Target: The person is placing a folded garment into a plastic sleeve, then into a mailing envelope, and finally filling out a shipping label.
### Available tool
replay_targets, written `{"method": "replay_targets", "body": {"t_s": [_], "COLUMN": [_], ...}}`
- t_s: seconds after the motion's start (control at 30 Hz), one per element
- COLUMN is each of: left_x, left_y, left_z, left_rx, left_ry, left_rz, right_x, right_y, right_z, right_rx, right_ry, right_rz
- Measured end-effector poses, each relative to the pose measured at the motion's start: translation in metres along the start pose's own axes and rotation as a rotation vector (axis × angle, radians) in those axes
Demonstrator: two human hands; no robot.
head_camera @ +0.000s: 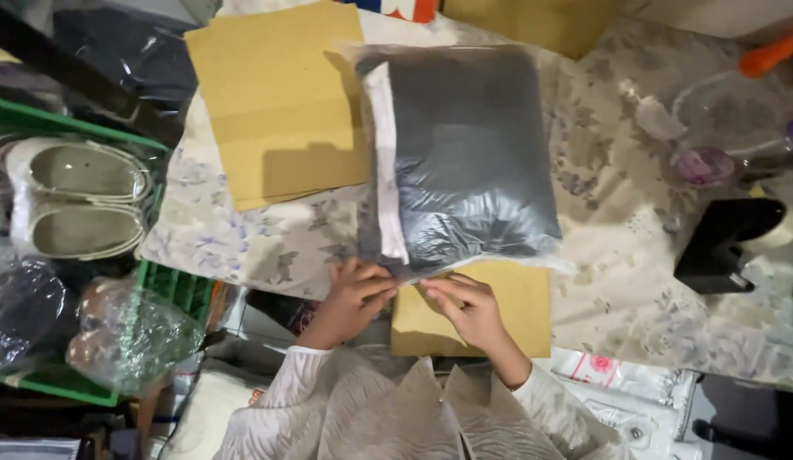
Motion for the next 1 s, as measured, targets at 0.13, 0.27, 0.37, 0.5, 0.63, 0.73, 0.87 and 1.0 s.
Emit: {"method": "replay_targets", "body": {"t_s": [0.13,0.27,0.37,0.5,0.63,0.73,0.87,1.0], "left_x": [0.008,0.012,-0.001,-0.002,-0.003,0.005,0.007,0.008], "left_y": [0.006,0.009,0.001,-0.001,0.001,0.011,0.015,0.013], "left_z": [0.000,0.000,-0.004,-0.001,0.005,0.011,0.012,-0.002], "left_rx": [-0.003,-0.020,-0.033,-0.043,-0.049,-0.086,-0.177,-0.259], "left_ry": [-0.015,-0.007,0.026,0.040,0.124,0.143,0.072,0.066], "left_rz": [0.125,0.188,0.226,0.223,0.058,-0.056,-0.028,0.043], "right_x": [-0.042,-0.093,-0.091,-0.057,-0.024,-0.018,-0.047,-0.061], "right_y": [0.023,0.029,0.013,0.000,-0.001,0.000,0.004,0.018], "right_z": [0.008,0.025,0.019,-0.003,-0.021,-0.021,-0.012,-0.035], "right_rx": [0.008,-0.167,-0.209,-0.172,0.056,0.160,0.052,-0.034], "right_ry": [-0.195,-0.445,-0.583,-0.640,-0.584,-0.519,-0.590,-0.715], "right_rz": [0.181,0.565,0.819,0.893,0.842,0.827,0.734,0.746]}}
Point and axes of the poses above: each hand's wrist, its own z-axis away from the middle knuckle, its own y-axis out of the palm, x = y × z, the point moved 2 cm from there along -z, towards the middle knuckle
